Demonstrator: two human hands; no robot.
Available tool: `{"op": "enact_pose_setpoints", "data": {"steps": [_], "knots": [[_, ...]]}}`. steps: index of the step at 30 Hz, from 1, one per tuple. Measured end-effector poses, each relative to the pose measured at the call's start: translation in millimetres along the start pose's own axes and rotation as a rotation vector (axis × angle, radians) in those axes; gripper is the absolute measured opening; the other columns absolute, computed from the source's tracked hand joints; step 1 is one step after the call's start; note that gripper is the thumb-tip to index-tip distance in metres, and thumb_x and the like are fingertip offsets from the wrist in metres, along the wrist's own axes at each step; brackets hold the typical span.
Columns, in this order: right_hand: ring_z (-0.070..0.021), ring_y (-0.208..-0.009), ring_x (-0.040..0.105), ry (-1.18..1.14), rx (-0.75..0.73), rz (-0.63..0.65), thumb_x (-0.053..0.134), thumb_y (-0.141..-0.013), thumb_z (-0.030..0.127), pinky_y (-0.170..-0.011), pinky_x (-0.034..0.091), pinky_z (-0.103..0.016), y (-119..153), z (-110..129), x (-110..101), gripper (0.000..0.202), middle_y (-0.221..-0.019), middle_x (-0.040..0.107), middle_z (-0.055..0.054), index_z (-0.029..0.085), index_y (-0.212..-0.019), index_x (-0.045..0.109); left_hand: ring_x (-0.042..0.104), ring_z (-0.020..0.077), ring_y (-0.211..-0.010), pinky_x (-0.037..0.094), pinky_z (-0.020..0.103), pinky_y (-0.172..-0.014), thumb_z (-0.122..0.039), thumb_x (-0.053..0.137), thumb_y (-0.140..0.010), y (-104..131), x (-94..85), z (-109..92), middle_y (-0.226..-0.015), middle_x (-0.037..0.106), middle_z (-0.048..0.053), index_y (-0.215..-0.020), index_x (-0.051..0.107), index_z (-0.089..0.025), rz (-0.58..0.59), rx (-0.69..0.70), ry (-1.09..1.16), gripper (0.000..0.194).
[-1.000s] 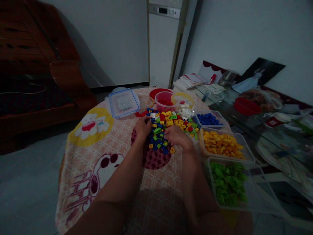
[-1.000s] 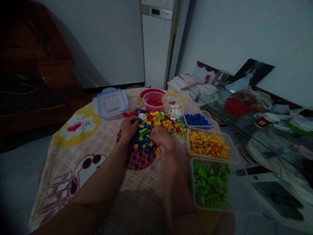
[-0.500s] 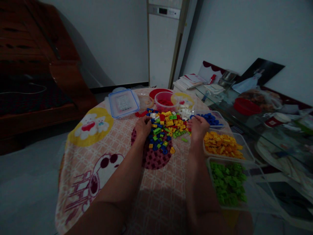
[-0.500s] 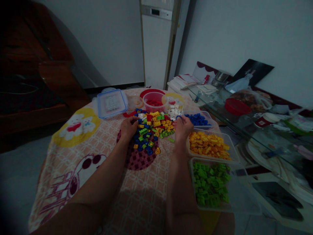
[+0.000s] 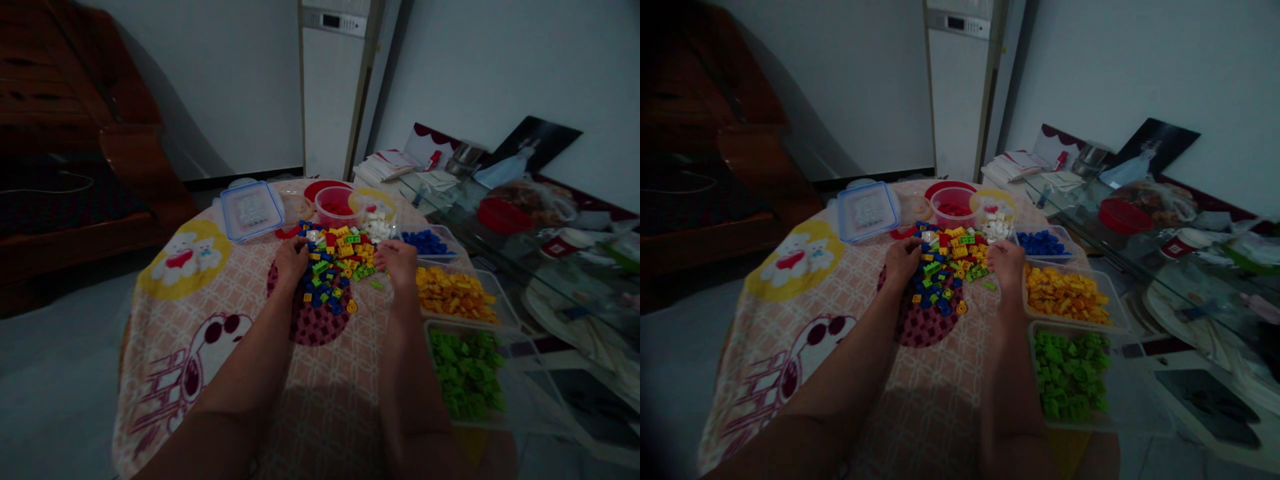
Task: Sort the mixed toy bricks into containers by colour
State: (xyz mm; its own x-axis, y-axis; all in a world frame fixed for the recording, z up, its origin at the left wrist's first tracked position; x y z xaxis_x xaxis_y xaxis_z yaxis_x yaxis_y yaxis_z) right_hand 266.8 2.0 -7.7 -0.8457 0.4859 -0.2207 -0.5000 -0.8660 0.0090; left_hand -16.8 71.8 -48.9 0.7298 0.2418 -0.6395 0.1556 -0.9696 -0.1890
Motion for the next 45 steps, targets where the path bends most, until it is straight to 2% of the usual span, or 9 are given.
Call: {"op": "enact_pose_setpoints", "data": {"steps": [5,12,15,21,26,30,35,41,45], "knots": [[-0.0103,-0.042,0.056,0.272,0.02,0.433,0.063,-0.076,0.016,-0.043,0.043,-0.018,22.7,3.0,39.7,0.009,-0.051,0.061,0.004,0.017,-0.071,0.071,0.072,0.0244,-0.102,0.054,0.036,-0.097,-0.019,0.059,-0.084,-0.5,0.0,0.1,-0.109,0.079,0.007,-0.109,0.078,-0.021,-0.002,0.008,-0.001,0.031],[-0.0119,-0.04,0.056,0.503,0.087,0.723,0.064,-0.074,0.008,-0.044,0.041,-0.019,41.5,-5.2,64.1,0.019,-0.046,0.059,0.006,0.019,-0.079,0.078,0.072,0.0248,-0.104,0.053,0.036,-0.098,-0.019,0.06,-0.085,0.5,-0.1,-0.1,-0.111,0.079,0.009,-0.112,0.079,-0.019,-0.002,-0.005,-0.003,0.032],[-0.0125,-0.04,0.054,0.589,0.074,0.774,0.064,-0.072,0.006,-0.044,0.038,-0.02,46.1,-5.3,69.3,0.025,-0.044,0.057,0.007,0.02,-0.083,0.081,0.071,0.0246,-0.105,0.053,0.036,-0.098,-0.019,0.06,-0.086,0.5,-0.1,-0.5,-0.111,0.079,0.008,-0.111,0.079,-0.02,0.0,0.001,-0.001,0.032],[-0.0117,-0.039,0.053,0.633,-0.047,0.748,0.061,-0.074,0.004,-0.045,0.039,-0.02,46.6,-1.7,75.1,0.026,-0.044,0.054,0.007,0.019,-0.083,0.08,0.072,0.0245,-0.103,0.053,0.036,-0.098,-0.018,0.06,-0.085,0.3,0.2,-0.4,-0.112,0.079,0.009,-0.113,0.078,-0.018,0.002,-0.001,0.002,0.033],[-0.0109,-0.038,0.054,0.531,0.044,0.763,0.06,-0.083,0.01,-0.043,0.039,-0.019,45.8,-7.0,73.2,0.016,-0.045,0.057,0.007,0.018,-0.079,0.073,0.072,0.0229,-0.103,0.053,0.034,-0.099,-0.018,0.06,-0.086,0.0,1.4,-0.6,-0.112,0.079,0.008,-0.113,0.078,-0.019,0.013,-0.003,-0.003,0.033],[-0.0102,-0.041,0.057,0.336,0.074,0.619,0.062,-0.084,0.01,-0.043,0.042,-0.017,37.3,0.4,64.1,0.011,-0.05,0.062,0.005,0.017,-0.08,0.068,0.072,0.0233,-0.103,0.053,0.035,-0.099,-0.018,0.059,-0.086,-0.3,1.2,-0.3,-0.113,0.079,0.008,-0.113,0.078,-0.018,0.008,0.004,-0.008,0.033],[-0.0119,-0.045,0.063,-0.091,0.046,0.161,0.062,-0.084,0.015,-0.044,0.05,-0.018,10.7,4.4,32.6,0.009,-0.054,0.064,0.004,0.015,-0.09,0.067,0.072,0.023,-0.102,0.053,0.034,-0.098,-0.018,0.059,-0.086,-0.4,1.6,-0.1,-0.113,0.079,0.008,-0.113,0.078,-0.019,0.005,0.01,0.002,0.033],[-0.0177,-0.067,0.074,-0.361,-0.046,-0.478,0.061,-0.084,0.026,-0.059,0.063,-0.028,-14.8,-21.7,-34.4,0.041,-0.074,0.07,-0.001,0.013,-0.123,0.062,0.071,0.024,-0.105,0.053,0.035,-0.099,-0.017,0.06,-0.086,-0.9,1.9,1.0,-0.113,0.079,0.009,-0.114,0.078,-0.017,-0.001,0.012,0.005,0.034],[-0.02,-0.093,0.076,-0.34,-0.128,-0.605,0.059,-0.086,0.029,-0.074,0.066,-0.034,-20.7,-28.9,-58.2,0.059,-0.106,0.073,-0.01,0.015,-0.143,0.051,0.071,0.0247,-0.105,0.053,0.037,-0.1,-0.017,0.06,-0.086,-1.2,2.0,1.1,-0.112,0.079,0.008,-0.113,0.078,-0.019,-0.006,0.017,-0.002,0.033]]}}
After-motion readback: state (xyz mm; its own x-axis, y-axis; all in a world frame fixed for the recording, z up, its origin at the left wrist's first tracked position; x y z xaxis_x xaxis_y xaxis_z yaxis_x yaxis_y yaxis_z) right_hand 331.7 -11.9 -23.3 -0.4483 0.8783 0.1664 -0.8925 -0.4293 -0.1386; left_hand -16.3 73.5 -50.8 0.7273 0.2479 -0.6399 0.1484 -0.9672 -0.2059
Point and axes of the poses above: each hand's wrist, its own y-axis away from the middle knuckle, its own x-axis out of the palm, z = x × y, the point moved 7 cm from there along -y, towards the middle knuckle
